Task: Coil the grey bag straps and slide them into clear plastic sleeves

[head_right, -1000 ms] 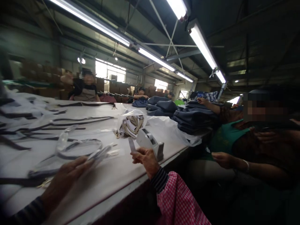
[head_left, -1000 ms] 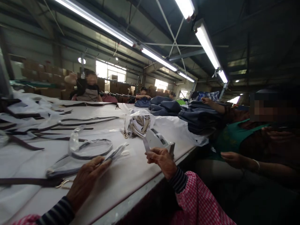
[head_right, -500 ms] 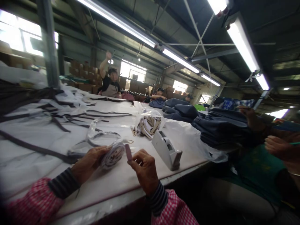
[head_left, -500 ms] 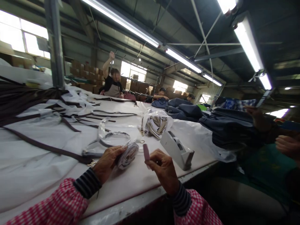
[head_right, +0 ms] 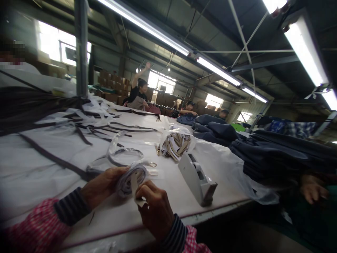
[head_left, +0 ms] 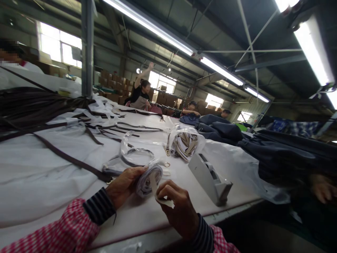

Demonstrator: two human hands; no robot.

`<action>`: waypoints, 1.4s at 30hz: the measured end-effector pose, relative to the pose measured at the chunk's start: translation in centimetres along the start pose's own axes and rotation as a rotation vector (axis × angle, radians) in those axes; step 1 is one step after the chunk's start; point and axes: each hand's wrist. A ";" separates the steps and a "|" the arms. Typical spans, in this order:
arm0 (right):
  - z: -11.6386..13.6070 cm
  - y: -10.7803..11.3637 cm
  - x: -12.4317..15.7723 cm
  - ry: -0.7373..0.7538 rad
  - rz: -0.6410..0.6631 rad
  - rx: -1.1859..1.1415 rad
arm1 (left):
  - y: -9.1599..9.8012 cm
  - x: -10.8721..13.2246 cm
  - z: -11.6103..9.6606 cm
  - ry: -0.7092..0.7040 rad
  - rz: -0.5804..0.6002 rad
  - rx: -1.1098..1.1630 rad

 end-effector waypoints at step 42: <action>-2.1 -1.4 0.2 -0.106 -0.054 -0.005 | -1.1 1.0 1.8 -0.657 -0.205 -1.283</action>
Point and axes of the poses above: each hand's wrist, its own x-axis away from the middle knuckle, its own y-axis out of the back of the hand, z = x × y, and after that the axes turned 8 degrees about y, right-handed
